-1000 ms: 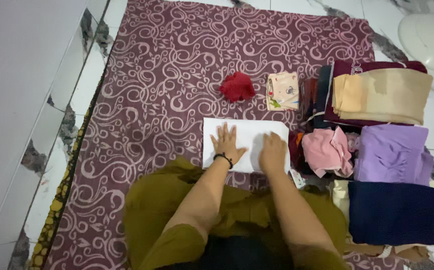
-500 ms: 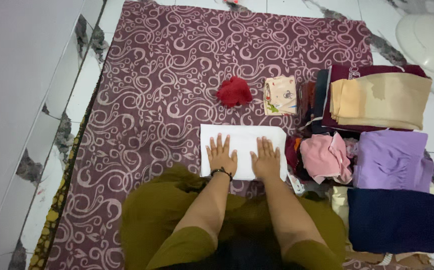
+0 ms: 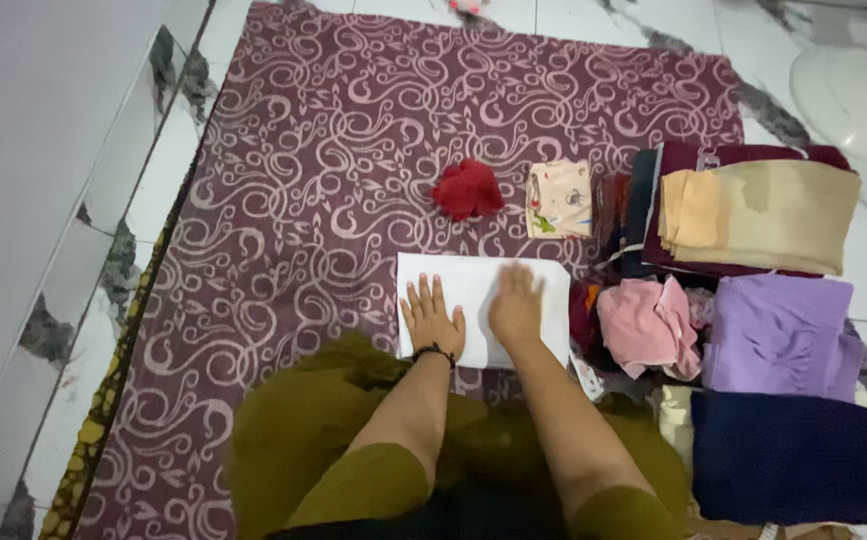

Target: The person folds a white garment and a small pink item on a patterned mat, smoothing and aligning edges by hand. The folded items are placed into a neat stack alongside other folded clothes.

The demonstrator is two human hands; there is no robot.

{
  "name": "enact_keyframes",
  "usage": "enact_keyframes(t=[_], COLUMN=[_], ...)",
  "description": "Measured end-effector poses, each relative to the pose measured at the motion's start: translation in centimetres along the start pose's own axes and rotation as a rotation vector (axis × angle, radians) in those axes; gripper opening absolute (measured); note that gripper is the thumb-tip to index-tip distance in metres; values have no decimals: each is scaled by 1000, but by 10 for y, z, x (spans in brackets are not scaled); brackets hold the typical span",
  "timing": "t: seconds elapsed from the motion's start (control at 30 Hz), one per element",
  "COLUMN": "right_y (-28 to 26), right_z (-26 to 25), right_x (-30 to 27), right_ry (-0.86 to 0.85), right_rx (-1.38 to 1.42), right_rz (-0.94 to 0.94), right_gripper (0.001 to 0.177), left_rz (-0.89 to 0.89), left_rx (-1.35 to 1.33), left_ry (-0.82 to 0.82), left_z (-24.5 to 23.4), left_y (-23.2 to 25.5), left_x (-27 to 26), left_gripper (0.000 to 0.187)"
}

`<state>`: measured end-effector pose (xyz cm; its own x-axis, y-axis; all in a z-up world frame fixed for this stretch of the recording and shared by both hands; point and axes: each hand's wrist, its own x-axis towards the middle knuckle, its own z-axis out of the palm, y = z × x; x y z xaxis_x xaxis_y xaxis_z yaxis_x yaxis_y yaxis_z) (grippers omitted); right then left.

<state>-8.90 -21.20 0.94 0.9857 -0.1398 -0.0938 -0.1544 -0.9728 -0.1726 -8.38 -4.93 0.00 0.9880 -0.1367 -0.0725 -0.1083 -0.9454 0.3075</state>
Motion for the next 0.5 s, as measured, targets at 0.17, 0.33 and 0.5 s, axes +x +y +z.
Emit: enact_keyframes(t=[0.17,0.33,0.5], right_y=[-20,-9,23], right_z=[10,24,31], right_x=[5,14,24], right_ry=[128,92,176], right_rx=[83,78,52], right_rz=[-234,-144,74], right_gripper=[62,64,65], left_rz=[4,2,16], left_rx=[-60,-53,-63], left_ry=[27,4,-6], left_z=[0,-3,-6], left_y=[0,0,0], left_x=[-1,-1,0], left_gripper=[78,78,77])
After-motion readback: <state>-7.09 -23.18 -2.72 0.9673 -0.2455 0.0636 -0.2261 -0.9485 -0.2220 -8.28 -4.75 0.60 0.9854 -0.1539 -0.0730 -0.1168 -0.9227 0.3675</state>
